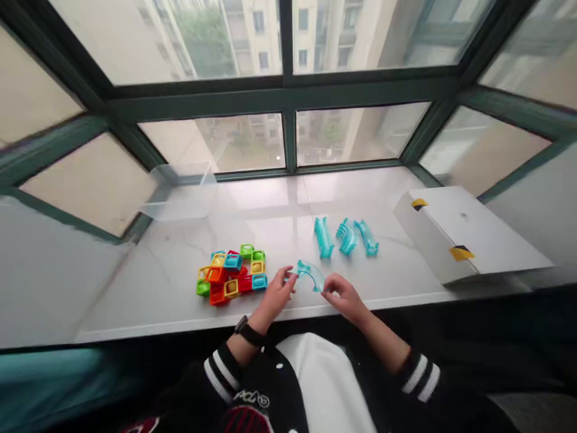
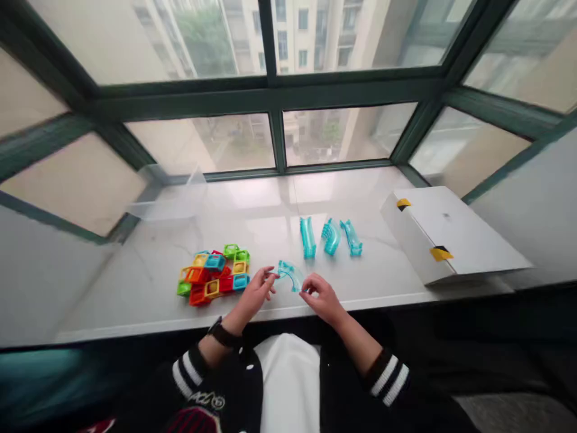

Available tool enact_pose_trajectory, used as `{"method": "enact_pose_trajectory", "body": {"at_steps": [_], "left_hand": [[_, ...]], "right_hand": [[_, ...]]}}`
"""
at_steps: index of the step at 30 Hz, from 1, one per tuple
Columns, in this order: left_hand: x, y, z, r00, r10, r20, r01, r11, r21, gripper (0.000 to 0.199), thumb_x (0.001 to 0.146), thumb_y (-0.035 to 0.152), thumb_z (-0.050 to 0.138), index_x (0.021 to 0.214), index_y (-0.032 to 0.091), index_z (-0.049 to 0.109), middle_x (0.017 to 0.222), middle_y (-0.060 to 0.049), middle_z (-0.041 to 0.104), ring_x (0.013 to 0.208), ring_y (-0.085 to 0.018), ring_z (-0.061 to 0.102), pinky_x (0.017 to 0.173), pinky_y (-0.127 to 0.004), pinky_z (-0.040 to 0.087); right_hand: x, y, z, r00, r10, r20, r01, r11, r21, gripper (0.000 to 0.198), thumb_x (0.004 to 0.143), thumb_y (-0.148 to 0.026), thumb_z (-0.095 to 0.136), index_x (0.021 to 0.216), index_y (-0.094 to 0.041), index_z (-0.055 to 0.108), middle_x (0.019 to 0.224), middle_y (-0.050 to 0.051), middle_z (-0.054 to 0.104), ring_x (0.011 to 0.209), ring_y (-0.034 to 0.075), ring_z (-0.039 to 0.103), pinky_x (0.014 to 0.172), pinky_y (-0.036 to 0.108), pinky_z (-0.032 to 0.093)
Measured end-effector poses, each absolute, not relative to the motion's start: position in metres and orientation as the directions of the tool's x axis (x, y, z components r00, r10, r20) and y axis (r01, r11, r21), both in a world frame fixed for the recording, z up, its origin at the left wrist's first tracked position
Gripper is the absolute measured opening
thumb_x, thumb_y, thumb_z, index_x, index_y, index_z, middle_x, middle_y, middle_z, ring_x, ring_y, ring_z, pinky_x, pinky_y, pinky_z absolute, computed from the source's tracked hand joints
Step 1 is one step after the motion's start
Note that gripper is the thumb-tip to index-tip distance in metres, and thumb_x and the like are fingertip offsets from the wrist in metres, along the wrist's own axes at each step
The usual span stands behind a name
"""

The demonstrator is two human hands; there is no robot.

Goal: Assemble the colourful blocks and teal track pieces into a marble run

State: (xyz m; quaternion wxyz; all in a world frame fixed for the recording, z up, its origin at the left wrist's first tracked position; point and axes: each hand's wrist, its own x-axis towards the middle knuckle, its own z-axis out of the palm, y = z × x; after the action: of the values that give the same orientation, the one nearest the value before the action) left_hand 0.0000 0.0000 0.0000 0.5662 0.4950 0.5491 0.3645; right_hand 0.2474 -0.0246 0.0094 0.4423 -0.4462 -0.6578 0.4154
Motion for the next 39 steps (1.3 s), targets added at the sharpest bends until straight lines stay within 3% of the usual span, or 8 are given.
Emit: {"method": "enact_pose_trajectory", "body": {"at_steps": [6,10,22,31,39], "left_hand": [[-0.001,0.006,0.004,0.1,0.945,-0.312,-0.019,0.315,0.949,0.066,0.086,0.058,0.073,0.132,0.015,0.056,0.105,-0.01,0.071,0.072,-0.014,0.066,0.055,-0.024,0.055],[-0.002,0.005,0.004,0.083,0.945,-0.315,-0.07,0.321,0.945,0.064,0.082,0.055,0.077,0.129,0.016,0.057,0.1,-0.006,0.069,0.068,-0.012,0.063,0.055,-0.025,0.054],[0.0,0.001,0.009,0.129,0.95,-0.285,-0.02,0.289,0.957,0.056,0.089,0.046,0.067,0.136,0.018,0.054,0.089,0.0,0.066,0.057,-0.008,0.054,0.055,-0.024,0.05],[0.011,-0.004,-0.002,0.166,0.927,-0.336,-0.002,0.341,0.94,0.056,0.087,0.055,0.068,0.126,0.019,0.048,0.082,0.002,0.065,0.056,-0.01,0.056,0.052,-0.024,0.05],[0.017,-0.005,0.007,0.232,0.901,-0.367,-0.042,0.387,0.921,0.062,0.086,0.056,0.072,0.13,0.017,0.051,0.085,0.001,0.068,0.057,-0.009,0.057,0.058,-0.025,0.05]], "right_hand": [[0.236,-0.026,0.013,-0.301,0.915,0.268,0.236,0.343,-0.909,0.006,0.093,-0.02,0.068,0.088,-0.024,0.067,0.087,0.002,0.063,0.084,0.019,0.062,0.072,0.03,0.053],[0.237,-0.026,0.01,-0.326,0.906,0.269,0.252,0.358,-0.899,0.009,0.094,-0.02,0.067,0.101,-0.025,0.071,0.094,0.004,0.065,0.086,0.019,0.064,0.075,0.033,0.056],[0.246,-0.029,0.006,-0.337,0.914,0.227,0.259,0.321,-0.911,0.03,0.1,-0.025,0.062,0.129,-0.029,0.07,0.105,0.007,0.073,0.092,0.021,0.07,0.084,0.036,0.06],[0.26,-0.026,0.005,-0.213,0.963,0.167,0.235,0.216,-0.948,0.021,0.096,-0.029,0.066,0.115,-0.025,0.076,0.101,0.006,0.074,0.087,0.021,0.07,0.081,0.035,0.06],[0.28,-0.028,0.018,-0.294,0.94,0.173,0.219,0.242,-0.945,0.012,0.096,-0.03,0.07,0.102,-0.024,0.079,0.096,0.006,0.074,0.089,0.021,0.069,0.082,0.034,0.057]]}}
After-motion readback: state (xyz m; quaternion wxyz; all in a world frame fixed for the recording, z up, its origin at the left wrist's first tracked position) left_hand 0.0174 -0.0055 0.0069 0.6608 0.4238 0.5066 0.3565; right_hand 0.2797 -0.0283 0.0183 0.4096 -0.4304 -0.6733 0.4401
